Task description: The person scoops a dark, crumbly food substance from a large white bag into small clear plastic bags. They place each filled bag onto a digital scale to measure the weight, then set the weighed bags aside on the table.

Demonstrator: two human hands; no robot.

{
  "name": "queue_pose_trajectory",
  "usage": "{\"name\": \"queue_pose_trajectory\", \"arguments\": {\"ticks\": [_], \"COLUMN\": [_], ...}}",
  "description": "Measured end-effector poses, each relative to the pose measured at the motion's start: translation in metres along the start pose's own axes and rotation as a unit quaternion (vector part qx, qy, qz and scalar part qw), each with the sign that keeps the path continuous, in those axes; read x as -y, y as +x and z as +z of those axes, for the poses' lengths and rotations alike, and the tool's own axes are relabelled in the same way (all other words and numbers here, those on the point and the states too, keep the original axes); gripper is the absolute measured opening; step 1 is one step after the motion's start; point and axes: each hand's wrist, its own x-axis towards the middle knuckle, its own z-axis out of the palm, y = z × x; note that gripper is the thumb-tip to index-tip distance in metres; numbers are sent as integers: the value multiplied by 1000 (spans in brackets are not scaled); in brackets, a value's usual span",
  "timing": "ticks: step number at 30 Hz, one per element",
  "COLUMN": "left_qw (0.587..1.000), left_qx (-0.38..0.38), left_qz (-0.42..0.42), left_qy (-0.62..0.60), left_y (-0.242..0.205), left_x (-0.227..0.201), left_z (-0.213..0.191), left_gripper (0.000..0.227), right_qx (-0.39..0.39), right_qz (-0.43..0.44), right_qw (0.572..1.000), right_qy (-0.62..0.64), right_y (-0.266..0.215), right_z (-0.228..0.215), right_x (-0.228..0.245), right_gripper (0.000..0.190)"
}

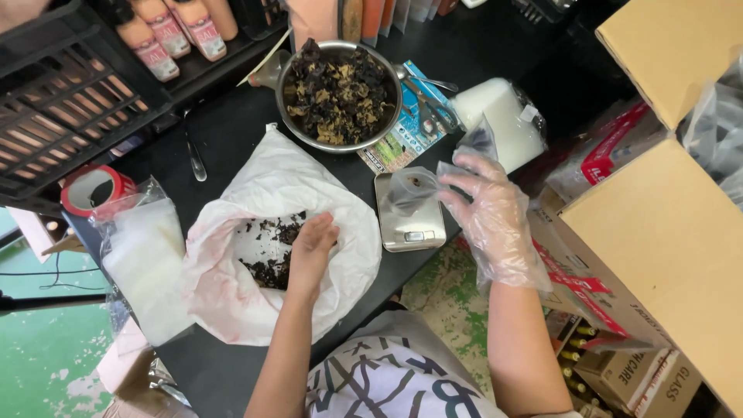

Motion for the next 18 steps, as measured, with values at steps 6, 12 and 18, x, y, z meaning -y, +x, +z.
{"name": "queue_pose_trajectory", "arguments": {"ticks": [6,12,18], "left_qw": [813,771,725], "left_qx": [157,55,147], "left_qz": [40,-22,-67], "left_qy": [559,635,670], "left_y": [-4,44,-10], "left_x": [50,176,71], "left_z": [-21,-73,-70], "left_gripper": [106,67,86], "right_qx": [106,246,300], "right_qz": [-143,-200,-139], "right_qw": [984,948,943], "right_qy": [-18,-14,31], "right_y": [-31,-97,-102], "right_z": [45,173,172], "right_x": [49,18,20], "right_gripper": [13,17,19]}}
